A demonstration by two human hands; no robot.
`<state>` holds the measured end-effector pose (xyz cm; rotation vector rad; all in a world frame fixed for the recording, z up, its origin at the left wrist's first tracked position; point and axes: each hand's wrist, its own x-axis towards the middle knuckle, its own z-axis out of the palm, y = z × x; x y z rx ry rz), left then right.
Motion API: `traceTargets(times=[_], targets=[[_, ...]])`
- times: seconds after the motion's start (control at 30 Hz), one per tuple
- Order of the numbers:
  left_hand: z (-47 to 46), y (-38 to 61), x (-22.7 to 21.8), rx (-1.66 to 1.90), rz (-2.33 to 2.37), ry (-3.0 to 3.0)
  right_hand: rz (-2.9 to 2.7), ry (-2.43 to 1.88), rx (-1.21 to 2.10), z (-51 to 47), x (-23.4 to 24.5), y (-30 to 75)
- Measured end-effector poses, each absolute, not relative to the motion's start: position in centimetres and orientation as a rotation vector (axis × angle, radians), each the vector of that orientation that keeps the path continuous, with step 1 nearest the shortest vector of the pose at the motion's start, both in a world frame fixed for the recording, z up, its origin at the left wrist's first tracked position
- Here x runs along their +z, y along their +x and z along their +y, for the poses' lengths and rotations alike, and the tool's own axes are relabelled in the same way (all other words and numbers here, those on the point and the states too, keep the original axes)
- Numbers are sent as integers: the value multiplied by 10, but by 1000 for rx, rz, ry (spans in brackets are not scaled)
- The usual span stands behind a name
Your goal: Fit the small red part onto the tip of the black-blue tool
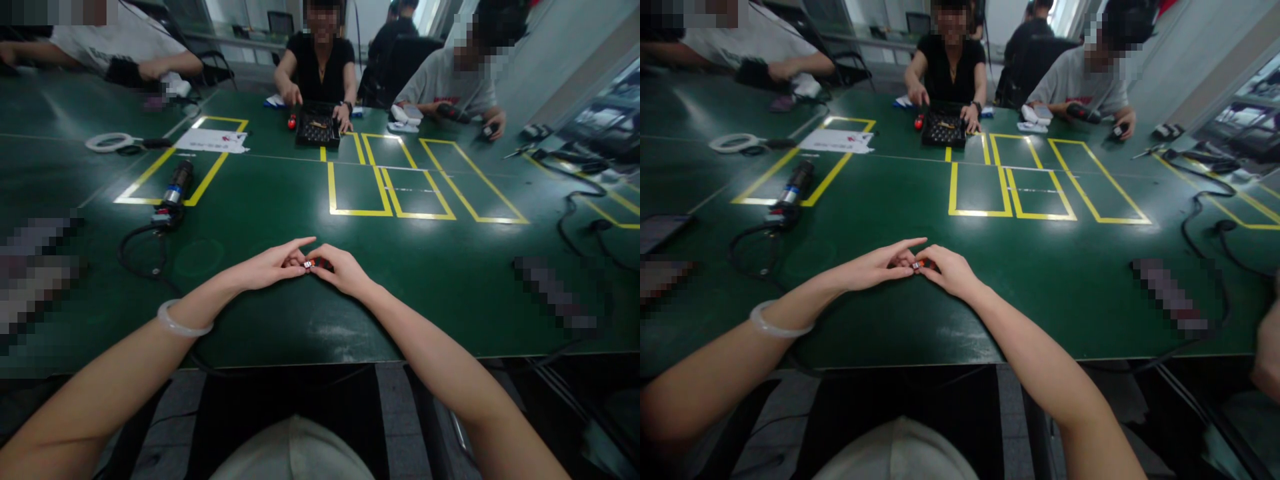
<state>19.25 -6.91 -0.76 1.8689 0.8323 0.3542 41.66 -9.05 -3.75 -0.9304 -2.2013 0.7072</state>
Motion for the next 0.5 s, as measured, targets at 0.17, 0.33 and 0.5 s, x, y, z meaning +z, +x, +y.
traceTargets(times=[0.17, 0.33, 0.5], targets=[[-70, 193, -9, 392, 849, 1805, -2168, -955, 726, -90, -37, 418], [-75, 196, -3, 364, 964, 2090, -2123, -1025, 791, -91, -36, 417], [-79, 200, -1, 277, 1099, 2363, -2061, -1034, 873, -90, -39, 417]])
